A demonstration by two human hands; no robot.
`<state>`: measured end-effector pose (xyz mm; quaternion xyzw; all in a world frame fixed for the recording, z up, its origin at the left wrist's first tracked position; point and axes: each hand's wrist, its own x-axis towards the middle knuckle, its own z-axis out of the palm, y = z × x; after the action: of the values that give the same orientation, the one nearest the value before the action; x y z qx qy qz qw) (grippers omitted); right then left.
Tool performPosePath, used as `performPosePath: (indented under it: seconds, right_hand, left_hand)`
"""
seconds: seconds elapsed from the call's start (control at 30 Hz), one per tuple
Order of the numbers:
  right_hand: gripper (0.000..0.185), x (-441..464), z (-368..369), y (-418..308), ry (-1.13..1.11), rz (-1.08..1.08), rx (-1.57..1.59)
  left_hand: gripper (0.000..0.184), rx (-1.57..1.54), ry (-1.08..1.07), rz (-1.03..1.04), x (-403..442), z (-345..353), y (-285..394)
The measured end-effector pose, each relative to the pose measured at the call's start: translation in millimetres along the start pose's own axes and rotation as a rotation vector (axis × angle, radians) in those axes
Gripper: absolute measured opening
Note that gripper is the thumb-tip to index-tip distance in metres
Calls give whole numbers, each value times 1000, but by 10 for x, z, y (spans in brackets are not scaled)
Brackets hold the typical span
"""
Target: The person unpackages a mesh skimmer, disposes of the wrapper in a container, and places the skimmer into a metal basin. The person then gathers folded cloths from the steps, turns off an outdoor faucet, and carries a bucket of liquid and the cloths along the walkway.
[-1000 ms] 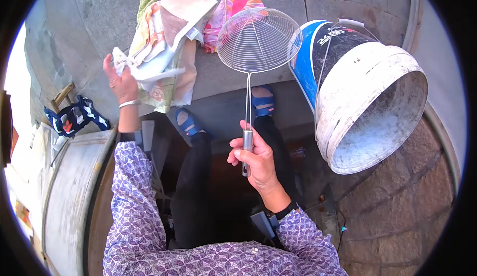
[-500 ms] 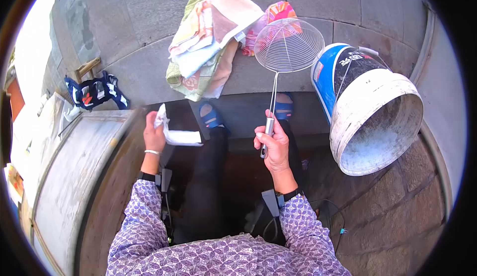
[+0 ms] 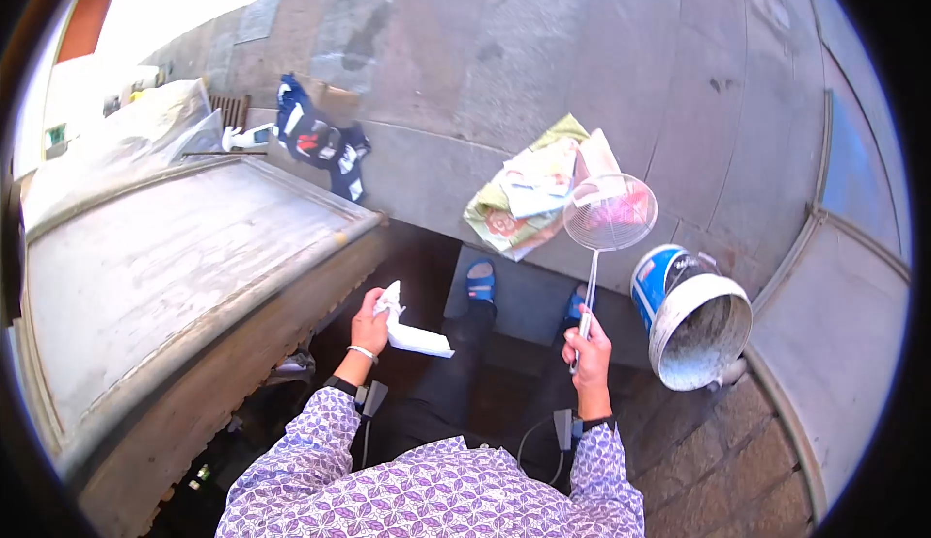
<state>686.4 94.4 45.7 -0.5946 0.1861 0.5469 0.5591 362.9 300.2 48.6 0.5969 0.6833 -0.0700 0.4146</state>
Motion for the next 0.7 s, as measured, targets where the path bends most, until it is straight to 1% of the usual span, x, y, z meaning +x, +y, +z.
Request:
performPosePath:
  seconds: [0.07, 0.13, 0.17, 0.2, 0.23, 0.27, 0.33, 0.37, 0.43, 0.47, 0.5, 0.53, 0.57, 0.6, 0.67, 0.7]
  right_hand:
    - [60, -328, 277, -323, -66, -97, -6]
    - [45, -621, 678, -615, 14, -171, -75]
    - [45, -645, 707, -683, -13, -195, -99]
    - [34, -605, 687, -735, 46, -165, -232]
    - [23, -618, 861, -807, 109, -135, -360]
    - [8, -641, 997, -929, 145, -141, -347]
    - [8, -627, 1340, -1129, 89, -161, -322]
    - [8, -634, 1521, -1224, 78, -168, -340]
    - [10, -569, 2079, -1399, -75, -231, -318]
    - [10, -545, 2379, -1489, -96, -238, -331]
    - [13, -500, 2717, -1576, -145, -269, -333]
    - [16, -427, 3038, -1693, -196, -301, -333]
    - [21, -338, 3327, -1828, -331, -269, -305]
    - [21, -219, 3580, -1929, -354, -271, -314]
    - [24, 144, 4186, -2194, -475, -278, -329]
    - [26, 289, 4497, -2345, -512, -231, -332]
  left_hand:
    - [42, -89, 26, 38, -35, -300, 240]
    - [44, -205, 33, 60, -22, -545, 393]
    - [45, -270, 34, 78, -14, -674, 478]
    - [45, -274, 58, 98, 5, -805, 573]
    - [44, -277, 117, 127, 66, -895, 604]
    - [43, -270, 174, 149, 117, -974, 678]
    - [43, -286, 264, 164, 250, -1165, 929]
    - [43, -321, 271, 138, 306, -1252, 1085]
    - [43, -390, 292, 100, 501, -1474, 1461]
    - [43, -417, 292, 83, 579, -1557, 1645]
    - [44, -440, 312, 96, 706, -1604, 1799]
    - [45, -454, 348, 156, 834, -1676, 1968]
    - [45, -452, 303, 136, 949, -1750, 2144]
    - [45, -450, 258, 114, 1066, -1885, 2365]
    - [44, -499, 205, 140, 1412, -2041, 2716]
    - [44, -491, 269, 184, 1649, -2044, 2857]
